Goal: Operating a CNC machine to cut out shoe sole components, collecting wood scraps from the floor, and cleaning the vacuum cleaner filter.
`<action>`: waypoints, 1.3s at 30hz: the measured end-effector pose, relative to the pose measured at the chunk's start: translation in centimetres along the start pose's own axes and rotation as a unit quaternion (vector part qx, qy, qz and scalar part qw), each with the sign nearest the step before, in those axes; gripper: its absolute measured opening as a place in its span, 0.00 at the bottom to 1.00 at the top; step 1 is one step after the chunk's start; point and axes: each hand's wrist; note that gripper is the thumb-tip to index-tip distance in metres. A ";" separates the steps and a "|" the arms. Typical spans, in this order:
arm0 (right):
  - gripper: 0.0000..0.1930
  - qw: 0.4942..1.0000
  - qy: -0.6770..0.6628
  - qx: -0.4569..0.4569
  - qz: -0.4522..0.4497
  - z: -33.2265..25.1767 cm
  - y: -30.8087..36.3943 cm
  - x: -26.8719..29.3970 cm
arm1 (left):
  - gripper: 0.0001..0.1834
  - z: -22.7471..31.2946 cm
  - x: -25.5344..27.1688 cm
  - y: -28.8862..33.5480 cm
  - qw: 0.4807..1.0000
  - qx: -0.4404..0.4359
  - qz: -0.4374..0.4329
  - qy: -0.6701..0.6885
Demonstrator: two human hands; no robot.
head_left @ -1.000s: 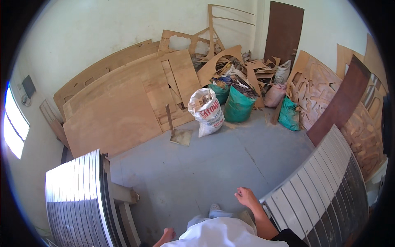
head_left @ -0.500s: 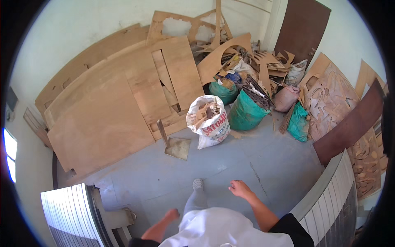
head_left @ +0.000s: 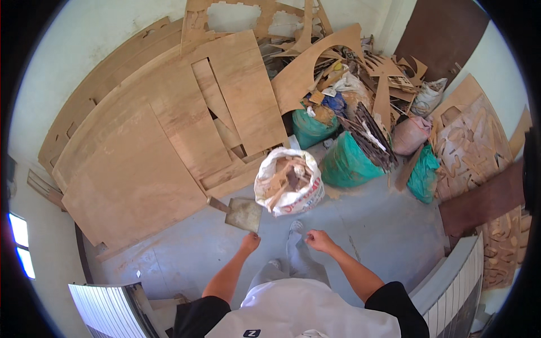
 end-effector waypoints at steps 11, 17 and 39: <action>0.24 0.817 -0.423 -0.391 0.008 7.3 -17.3 -4.6 | 0.32 -0.1 -0.7 -16.6 0.990 0.117 0.046 0.060; 0.24 0.672 -0.590 -0.428 0.130 9.8 -21.4 -8.3 | 0.47 5.7 -0.8 -26.1 0.877 0.331 -0.015 0.347; 0.08 0.526 -0.705 -0.317 0.354 10.3 -18.0 2.9 | 0.20 19.3 3.5 -25.8 0.873 0.113 -0.026 0.474</action>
Point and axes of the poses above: each hand's wrist, its own y-axis away from the middle knuckle, its own x-axis out of the back of the hand, z = x × y, and after that the axes turned 2 degrees about -y, right-handed
